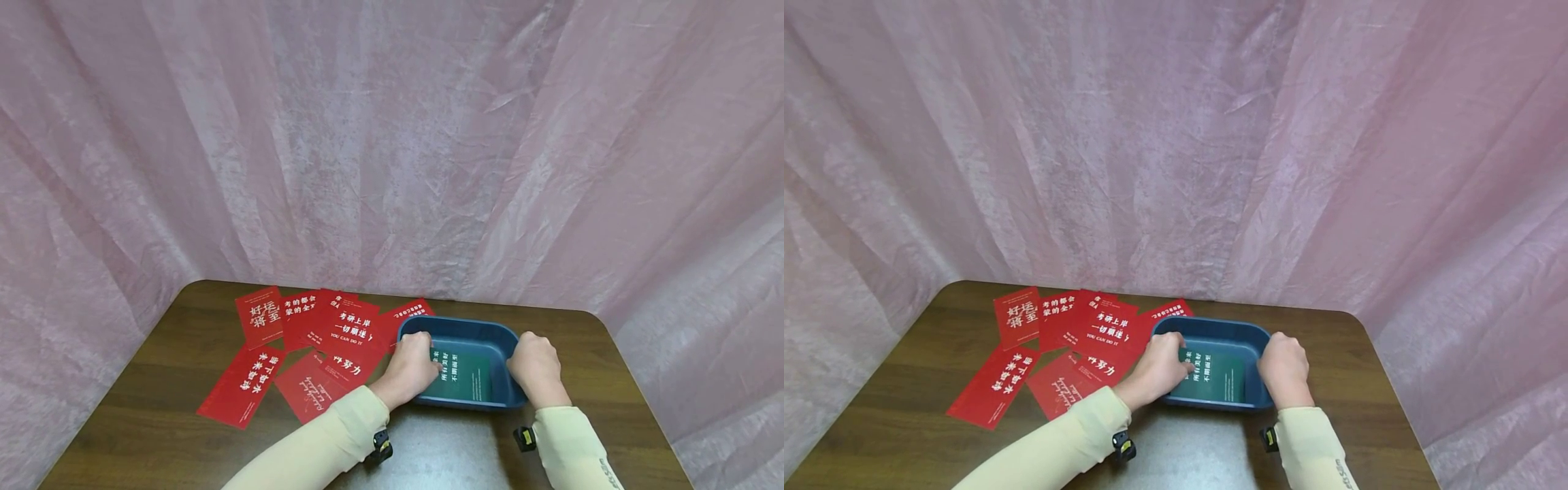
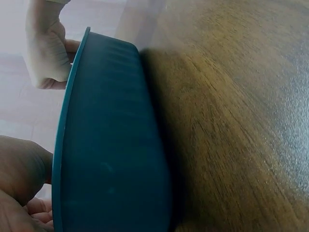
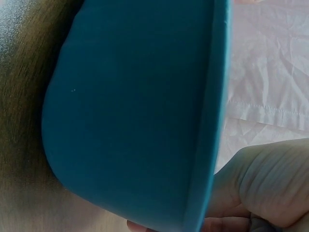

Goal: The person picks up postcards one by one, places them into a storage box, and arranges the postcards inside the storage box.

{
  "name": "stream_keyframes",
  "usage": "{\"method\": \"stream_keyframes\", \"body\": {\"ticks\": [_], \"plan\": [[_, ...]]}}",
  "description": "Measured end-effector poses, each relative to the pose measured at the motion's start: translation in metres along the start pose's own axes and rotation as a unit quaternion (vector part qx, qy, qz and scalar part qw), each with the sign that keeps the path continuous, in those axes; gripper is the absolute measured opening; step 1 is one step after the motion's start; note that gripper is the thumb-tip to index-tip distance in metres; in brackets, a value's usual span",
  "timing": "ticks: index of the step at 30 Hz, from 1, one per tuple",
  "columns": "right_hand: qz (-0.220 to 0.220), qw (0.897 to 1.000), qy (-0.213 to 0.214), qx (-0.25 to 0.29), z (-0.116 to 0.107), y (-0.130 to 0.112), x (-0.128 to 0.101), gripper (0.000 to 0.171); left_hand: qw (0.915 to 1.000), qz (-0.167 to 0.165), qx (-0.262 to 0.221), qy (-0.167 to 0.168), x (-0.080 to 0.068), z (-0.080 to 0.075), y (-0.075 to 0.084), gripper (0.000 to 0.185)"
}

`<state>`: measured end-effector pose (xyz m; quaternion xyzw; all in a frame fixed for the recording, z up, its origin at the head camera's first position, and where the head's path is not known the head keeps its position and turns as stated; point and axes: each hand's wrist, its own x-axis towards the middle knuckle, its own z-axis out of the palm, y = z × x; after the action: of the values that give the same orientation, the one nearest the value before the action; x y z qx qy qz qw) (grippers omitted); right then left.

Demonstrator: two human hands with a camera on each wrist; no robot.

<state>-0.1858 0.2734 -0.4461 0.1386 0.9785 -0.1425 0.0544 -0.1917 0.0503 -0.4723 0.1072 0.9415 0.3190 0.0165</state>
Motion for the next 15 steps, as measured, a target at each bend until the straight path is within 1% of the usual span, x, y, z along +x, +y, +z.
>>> {"method": "stream_keyframes", "body": {"ticks": [3,6,15], "plan": [[0.0,1.0,0.0,0.0,0.0002,0.0,0.0,0.022,1.0,0.003,0.005,-0.007,0.0004,0.0011,-0.0006,0.03],[0.001,1.0,0.0,0.0,0.0,-0.0005,-0.0002,0.022,0.9998,0.009,0.014,-0.005,0.0011,0.0025,-0.0016,0.026],[0.004,1.0,-0.001,0.001,-0.0008,-0.0014,-0.0018,0.021,0.9972,0.043,0.055,0.024,0.0009,0.0067,-0.0016,0.024]]}}
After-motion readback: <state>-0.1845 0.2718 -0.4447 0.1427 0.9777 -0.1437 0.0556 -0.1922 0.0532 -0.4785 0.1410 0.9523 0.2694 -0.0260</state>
